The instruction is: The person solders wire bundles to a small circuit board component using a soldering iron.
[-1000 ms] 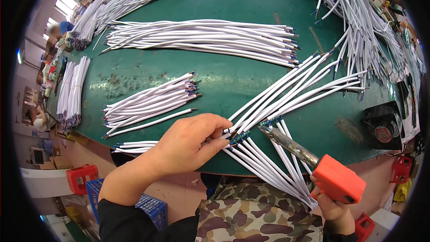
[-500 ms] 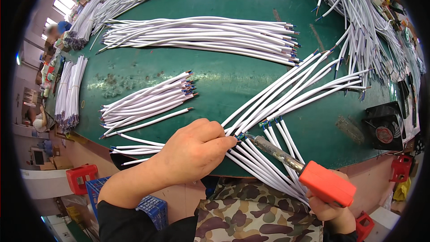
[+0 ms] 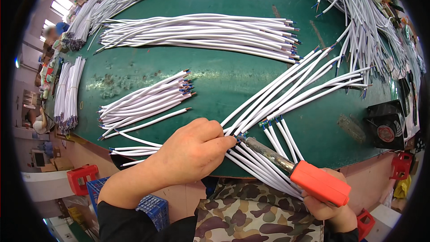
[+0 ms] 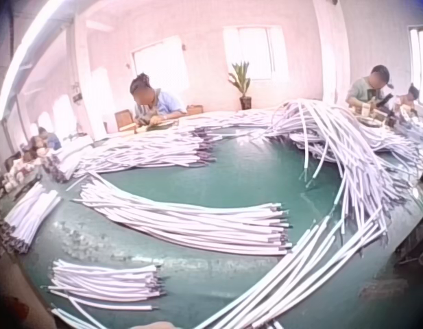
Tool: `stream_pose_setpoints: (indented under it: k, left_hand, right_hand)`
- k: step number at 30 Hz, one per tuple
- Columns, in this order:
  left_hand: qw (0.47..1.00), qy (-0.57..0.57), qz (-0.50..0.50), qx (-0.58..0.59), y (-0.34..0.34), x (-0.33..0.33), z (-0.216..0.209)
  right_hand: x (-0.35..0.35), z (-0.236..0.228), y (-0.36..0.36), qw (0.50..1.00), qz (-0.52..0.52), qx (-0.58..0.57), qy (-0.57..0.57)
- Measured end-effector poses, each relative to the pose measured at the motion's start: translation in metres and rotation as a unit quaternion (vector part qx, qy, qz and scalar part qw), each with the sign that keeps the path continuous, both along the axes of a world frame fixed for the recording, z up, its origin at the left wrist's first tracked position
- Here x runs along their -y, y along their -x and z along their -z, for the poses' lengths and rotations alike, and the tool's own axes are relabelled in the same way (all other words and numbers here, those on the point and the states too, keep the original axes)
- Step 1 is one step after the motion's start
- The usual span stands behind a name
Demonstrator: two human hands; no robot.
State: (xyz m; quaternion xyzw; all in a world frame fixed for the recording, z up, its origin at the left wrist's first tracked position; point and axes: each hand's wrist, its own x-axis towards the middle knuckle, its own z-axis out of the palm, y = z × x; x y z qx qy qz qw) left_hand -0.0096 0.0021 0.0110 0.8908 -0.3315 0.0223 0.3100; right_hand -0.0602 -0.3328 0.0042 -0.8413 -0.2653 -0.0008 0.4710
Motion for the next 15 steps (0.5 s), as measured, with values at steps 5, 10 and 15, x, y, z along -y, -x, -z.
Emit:
stream_pose_setpoints:
  k: [5, 10, 15]
  left_hand:
    - [1.0, -0.009, 0.0, -0.008, -0.0004, 0.0005, -0.002]
    - [1.0, -0.012, -0.001, -0.011, -0.0006, 0.0001, -0.0012]
    - [1.0, -0.021, -0.001, -0.018, -0.001, 0.0009, -0.0026]
  right_hand:
    - [-0.0031, -0.0055, -0.0029, 0.999, -0.01, -0.028, 0.015]
    - [0.0011, -0.0031, -0.0007, 0.999, -0.016, -0.039, 0.007]
    - [0.0004, -0.0043, -0.0015, 0.999, -0.017, -0.031, 0.023]
